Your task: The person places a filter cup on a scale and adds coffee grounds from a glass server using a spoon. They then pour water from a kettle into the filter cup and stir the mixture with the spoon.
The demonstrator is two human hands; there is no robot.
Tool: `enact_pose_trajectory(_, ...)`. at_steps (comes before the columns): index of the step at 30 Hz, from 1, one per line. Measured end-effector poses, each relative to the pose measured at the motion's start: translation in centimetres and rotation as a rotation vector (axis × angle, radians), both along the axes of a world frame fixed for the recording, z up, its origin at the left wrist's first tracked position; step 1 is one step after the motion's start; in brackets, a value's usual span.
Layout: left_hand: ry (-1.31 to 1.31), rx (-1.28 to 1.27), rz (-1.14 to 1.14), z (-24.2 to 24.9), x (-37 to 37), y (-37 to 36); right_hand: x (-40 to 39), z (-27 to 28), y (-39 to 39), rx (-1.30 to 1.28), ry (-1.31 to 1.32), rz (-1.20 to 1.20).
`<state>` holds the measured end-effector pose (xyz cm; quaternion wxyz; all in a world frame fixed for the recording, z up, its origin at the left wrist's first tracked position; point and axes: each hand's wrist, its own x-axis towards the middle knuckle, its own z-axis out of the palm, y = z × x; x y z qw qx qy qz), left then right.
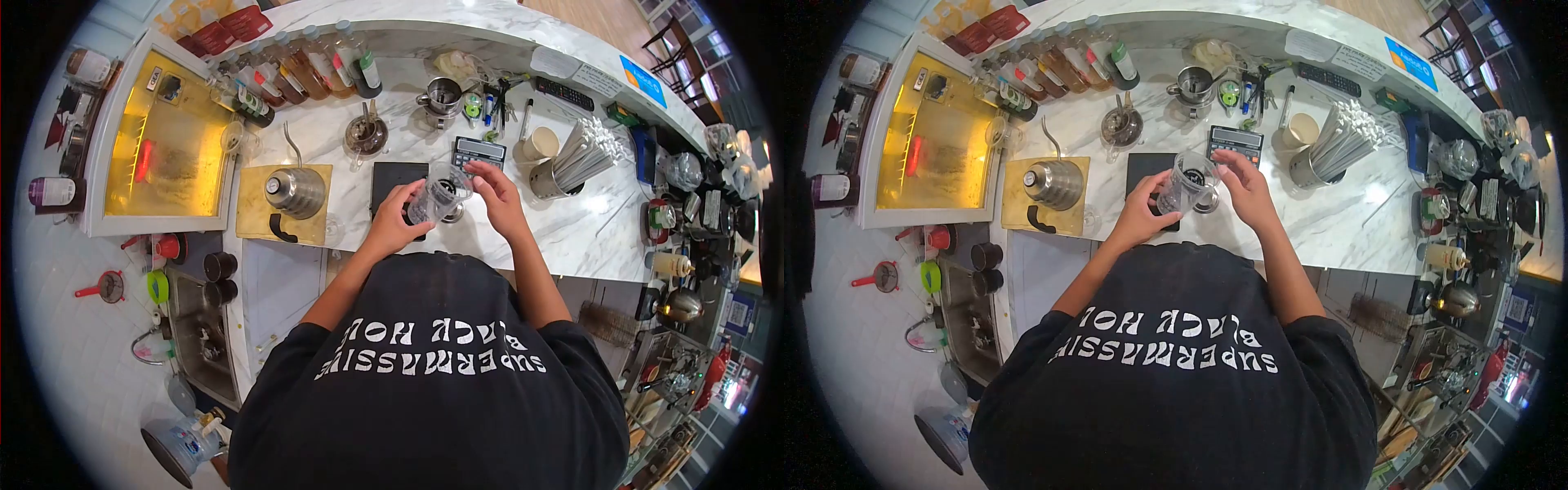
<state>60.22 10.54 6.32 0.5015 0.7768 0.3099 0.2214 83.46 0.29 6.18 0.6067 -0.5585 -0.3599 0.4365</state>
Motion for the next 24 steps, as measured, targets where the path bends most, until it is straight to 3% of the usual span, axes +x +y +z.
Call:
enact_pose_trajectory(11, -0.022, -0.213, -0.086, -0.6, -0.3, 0.5, 3.0, 0.7, 0.9, -0.099, 0.063, 0.321)
enact_pose_trajectory(14, 0.075, -0.274, -0.123, -0.3, -0.6, 0.4, 2.9, 0.9, 0.8, -0.115, 0.047, 0.342)
enact_pose_trajectory(24, 0.032, -0.24, -0.17, -0.7, -0.8, 0.3, 2.7, 0.1, 0.4, -0.16, 0.031, 0.406)
